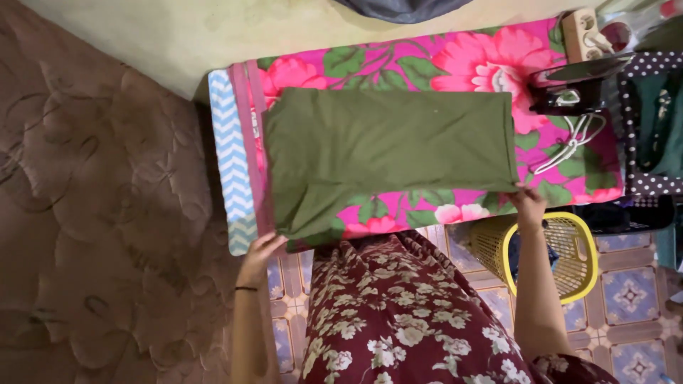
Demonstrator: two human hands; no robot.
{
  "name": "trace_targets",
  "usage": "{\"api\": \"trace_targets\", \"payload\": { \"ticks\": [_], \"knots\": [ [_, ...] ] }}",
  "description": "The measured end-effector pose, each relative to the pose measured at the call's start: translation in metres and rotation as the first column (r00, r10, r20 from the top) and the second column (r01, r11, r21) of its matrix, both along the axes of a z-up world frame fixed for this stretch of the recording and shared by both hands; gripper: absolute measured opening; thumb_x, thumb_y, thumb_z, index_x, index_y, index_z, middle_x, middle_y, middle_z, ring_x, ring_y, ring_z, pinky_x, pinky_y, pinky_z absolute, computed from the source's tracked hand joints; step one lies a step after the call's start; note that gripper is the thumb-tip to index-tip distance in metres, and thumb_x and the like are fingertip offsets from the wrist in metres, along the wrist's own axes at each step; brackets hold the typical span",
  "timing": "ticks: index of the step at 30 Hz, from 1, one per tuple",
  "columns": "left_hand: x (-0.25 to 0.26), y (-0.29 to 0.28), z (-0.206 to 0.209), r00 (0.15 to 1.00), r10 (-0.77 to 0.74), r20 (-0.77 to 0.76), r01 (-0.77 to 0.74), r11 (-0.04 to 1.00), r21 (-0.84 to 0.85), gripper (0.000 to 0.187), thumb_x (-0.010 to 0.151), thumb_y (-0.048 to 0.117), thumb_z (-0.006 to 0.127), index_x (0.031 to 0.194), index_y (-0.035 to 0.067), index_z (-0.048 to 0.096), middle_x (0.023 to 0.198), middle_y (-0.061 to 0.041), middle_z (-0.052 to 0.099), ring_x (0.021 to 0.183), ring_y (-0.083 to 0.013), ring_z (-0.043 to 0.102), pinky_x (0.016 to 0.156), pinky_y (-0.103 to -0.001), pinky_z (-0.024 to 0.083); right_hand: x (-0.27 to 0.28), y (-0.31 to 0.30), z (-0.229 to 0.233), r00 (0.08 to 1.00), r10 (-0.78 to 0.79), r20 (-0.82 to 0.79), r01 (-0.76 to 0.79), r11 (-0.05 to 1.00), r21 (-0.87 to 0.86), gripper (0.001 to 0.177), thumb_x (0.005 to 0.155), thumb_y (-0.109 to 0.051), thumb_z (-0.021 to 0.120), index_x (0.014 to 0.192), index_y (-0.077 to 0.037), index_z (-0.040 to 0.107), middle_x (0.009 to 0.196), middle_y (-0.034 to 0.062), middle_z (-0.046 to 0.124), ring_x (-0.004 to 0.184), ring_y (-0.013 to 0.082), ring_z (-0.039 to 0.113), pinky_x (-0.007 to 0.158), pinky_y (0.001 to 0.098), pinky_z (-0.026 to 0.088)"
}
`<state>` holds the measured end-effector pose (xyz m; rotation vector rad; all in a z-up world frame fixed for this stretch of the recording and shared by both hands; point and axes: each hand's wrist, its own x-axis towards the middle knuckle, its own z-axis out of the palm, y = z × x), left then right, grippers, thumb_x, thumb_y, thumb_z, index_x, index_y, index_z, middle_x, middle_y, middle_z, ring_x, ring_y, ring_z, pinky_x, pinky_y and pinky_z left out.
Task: The person irons a green t-shirt on an ironing board and then folds it properly.
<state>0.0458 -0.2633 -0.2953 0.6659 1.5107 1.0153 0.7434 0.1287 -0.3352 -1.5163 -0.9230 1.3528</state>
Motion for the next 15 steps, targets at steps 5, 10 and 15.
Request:
{"api": "trace_targets", "payload": {
  "ticks": [5,10,15],
  "knots": [
    [0.036,0.038,0.026,0.975,0.068,-0.210,-0.046,0.993,0.109,0.032,0.096,0.025,0.069,0.122,0.006,0.075,0.109,-0.011,0.076,0.096,-0.0180,0.070,0.087,-0.025,0.057,-0.114,-0.028,0.055,0.497,-0.030,0.867,-0.260,0.949,0.181,0.048,0.092,-0.021,0.082,0.134,-0.006,0.064,0.134,0.0211,0.058,0.125,0.0366,0.058,0.105,0.0507,0.050],
    [0.071,0.128,0.115,0.923,0.012,-0.384,0.000,0.999,0.033,0.036,0.095,0.031,0.068,0.125,0.011,0.073,0.102,-0.008,0.079,0.078,-0.0146,0.071,0.068,-0.024,0.059,-0.346,-0.094,0.180,0.475,0.583,0.660,-0.859,0.470,0.203,0.110,0.066,-0.045,0.092,0.158,-0.009,0.042,0.156,0.0226,0.044,0.143,0.0394,0.042,0.116,0.0554,0.038],
    [0.079,0.163,0.139,0.872,-0.110,-0.477,0.234,0.950,0.209,0.035,0.094,0.025,0.077,0.126,0.010,0.075,0.103,-0.008,0.081,0.075,-0.0131,0.074,0.065,-0.019,0.055,-0.457,-0.129,0.191,0.645,0.567,0.512,-0.747,0.609,0.267,0.052,0.080,-0.010,0.078,0.131,-0.008,0.068,0.126,0.0144,0.073,0.115,0.0312,0.074,0.102,0.0376,0.058]
  ]
}}
